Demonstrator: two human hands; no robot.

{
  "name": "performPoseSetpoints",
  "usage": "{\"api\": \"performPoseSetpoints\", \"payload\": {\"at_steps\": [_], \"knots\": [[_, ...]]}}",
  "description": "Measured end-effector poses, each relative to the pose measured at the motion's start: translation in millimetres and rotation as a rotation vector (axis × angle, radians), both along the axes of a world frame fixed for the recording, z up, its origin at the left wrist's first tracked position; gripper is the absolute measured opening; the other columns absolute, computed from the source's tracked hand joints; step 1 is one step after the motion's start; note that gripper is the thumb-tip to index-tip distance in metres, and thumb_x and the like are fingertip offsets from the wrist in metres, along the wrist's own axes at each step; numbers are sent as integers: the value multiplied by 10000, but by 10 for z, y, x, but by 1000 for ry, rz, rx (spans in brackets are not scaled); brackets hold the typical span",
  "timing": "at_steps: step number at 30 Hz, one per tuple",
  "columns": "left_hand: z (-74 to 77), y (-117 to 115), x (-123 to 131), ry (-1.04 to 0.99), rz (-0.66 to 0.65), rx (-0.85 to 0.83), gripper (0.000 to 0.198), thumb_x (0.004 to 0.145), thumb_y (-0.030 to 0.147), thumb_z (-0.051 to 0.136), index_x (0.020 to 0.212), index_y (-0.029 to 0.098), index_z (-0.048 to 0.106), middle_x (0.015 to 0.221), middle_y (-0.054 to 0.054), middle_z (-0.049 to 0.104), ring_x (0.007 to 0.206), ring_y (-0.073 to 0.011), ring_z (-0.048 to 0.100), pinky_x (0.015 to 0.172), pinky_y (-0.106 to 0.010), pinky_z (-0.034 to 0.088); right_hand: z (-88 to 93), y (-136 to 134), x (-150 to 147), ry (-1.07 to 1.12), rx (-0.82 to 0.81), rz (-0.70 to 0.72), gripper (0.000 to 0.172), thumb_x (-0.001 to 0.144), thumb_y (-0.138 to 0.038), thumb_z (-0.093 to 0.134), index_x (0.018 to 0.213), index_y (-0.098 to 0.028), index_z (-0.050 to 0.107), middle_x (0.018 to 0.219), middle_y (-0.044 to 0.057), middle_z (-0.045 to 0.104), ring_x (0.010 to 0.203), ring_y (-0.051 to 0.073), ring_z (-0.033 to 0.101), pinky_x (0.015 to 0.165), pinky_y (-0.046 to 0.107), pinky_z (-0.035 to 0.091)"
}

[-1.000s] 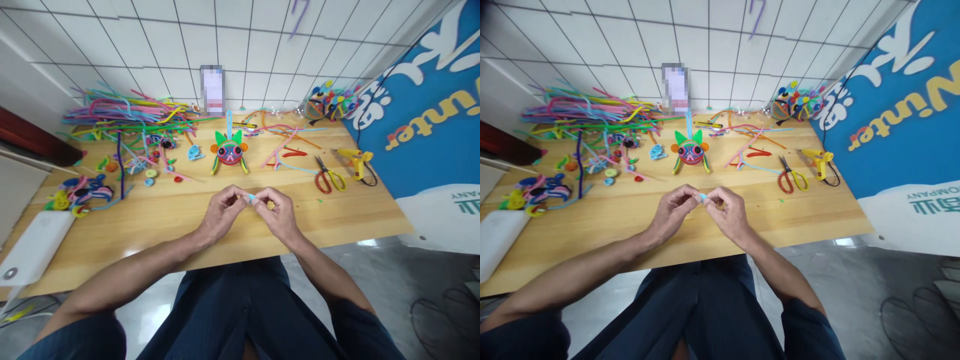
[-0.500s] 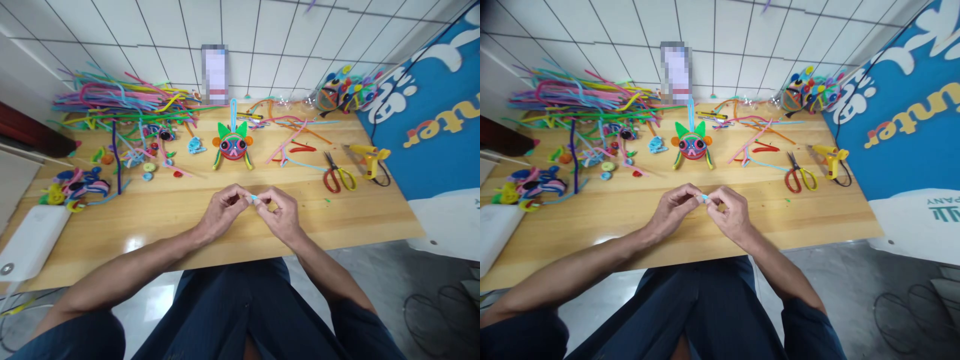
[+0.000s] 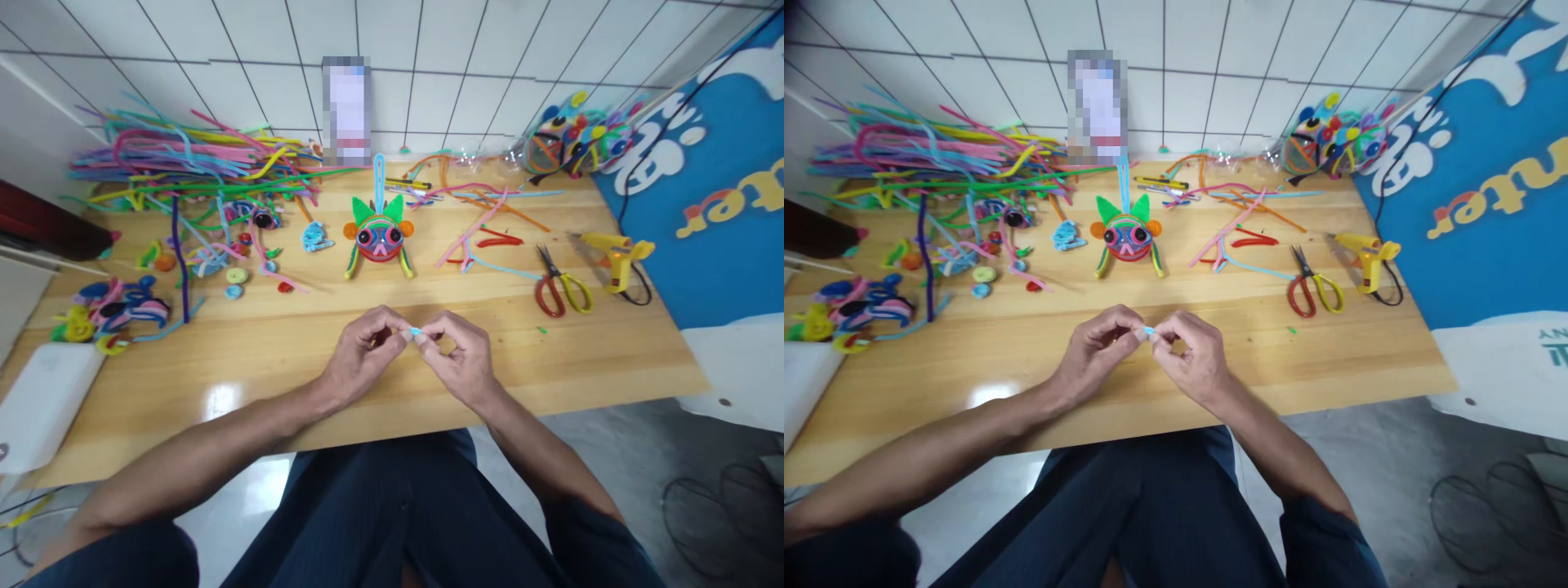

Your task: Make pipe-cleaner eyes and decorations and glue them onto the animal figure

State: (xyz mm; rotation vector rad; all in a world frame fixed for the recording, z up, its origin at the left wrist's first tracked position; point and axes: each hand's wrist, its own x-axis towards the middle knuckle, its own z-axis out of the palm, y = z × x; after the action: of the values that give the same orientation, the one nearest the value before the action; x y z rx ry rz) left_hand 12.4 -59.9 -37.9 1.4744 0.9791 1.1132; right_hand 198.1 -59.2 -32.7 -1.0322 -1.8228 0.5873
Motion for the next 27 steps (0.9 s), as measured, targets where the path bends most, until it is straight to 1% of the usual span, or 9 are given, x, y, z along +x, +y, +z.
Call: {"api": "performPoseSetpoints", "payload": {"at_steps": [4, 9, 14, 23, 27], "knots": [[-21, 1, -4, -25, -18, 16, 124, 970, 282, 678, 899, 190, 722, 831, -24, 649, 739, -127, 582, 689, -275, 436, 17, 0, 4, 2, -3, 21, 196, 839, -46, 600, 780, -232, 578, 696, -40, 594, 632, 119, 573, 609, 266, 459], [-41, -9, -5, -58, -20, -24, 109, 973, 278, 685, 919, 194, 728, 839, -25, 658, 741, -124, 587, 683, -272, 437, 32, 0, 3, 15, -27, 34, 203, 842, -40, 605, 784, -232, 573, 695, -45, 585, 631, 114, 570, 608, 262, 452], [-28, -24, -1, -68, -18, -42, 105, 969, 273, 692, 920, 193, 738, 832, -25, 669, 740, -124, 590, 676, -268, 438, 26, 1, 0, 18, -23, 41, 205, 851, -42, 614, 782, -229, 568, 687, -52, 575, 617, 102, 552, 597, 250, 434], [-25, -31, 2, -66, -13, -89, 119, 960, 294, 704, 930, 191, 755, 826, -30, 692, 738, -129, 598, 683, -274, 452, 26, -1, 3, 8, -39, 35, 202, 851, -43, 606, 779, -230, 579, 685, -47, 589, 612, 106, 560, 594, 257, 445], [-14, -31, 6, -68, 0, -122, 123, 942, 306, 721, 915, 192, 761, 805, -28, 691, 723, -131, 594, 657, -268, 444, 25, -5, 7, 16, -59, 32, 188, 865, -64, 616, 780, -229, 585, 687, -47, 595, 614, 104, 567, 594, 254, 447]]}}
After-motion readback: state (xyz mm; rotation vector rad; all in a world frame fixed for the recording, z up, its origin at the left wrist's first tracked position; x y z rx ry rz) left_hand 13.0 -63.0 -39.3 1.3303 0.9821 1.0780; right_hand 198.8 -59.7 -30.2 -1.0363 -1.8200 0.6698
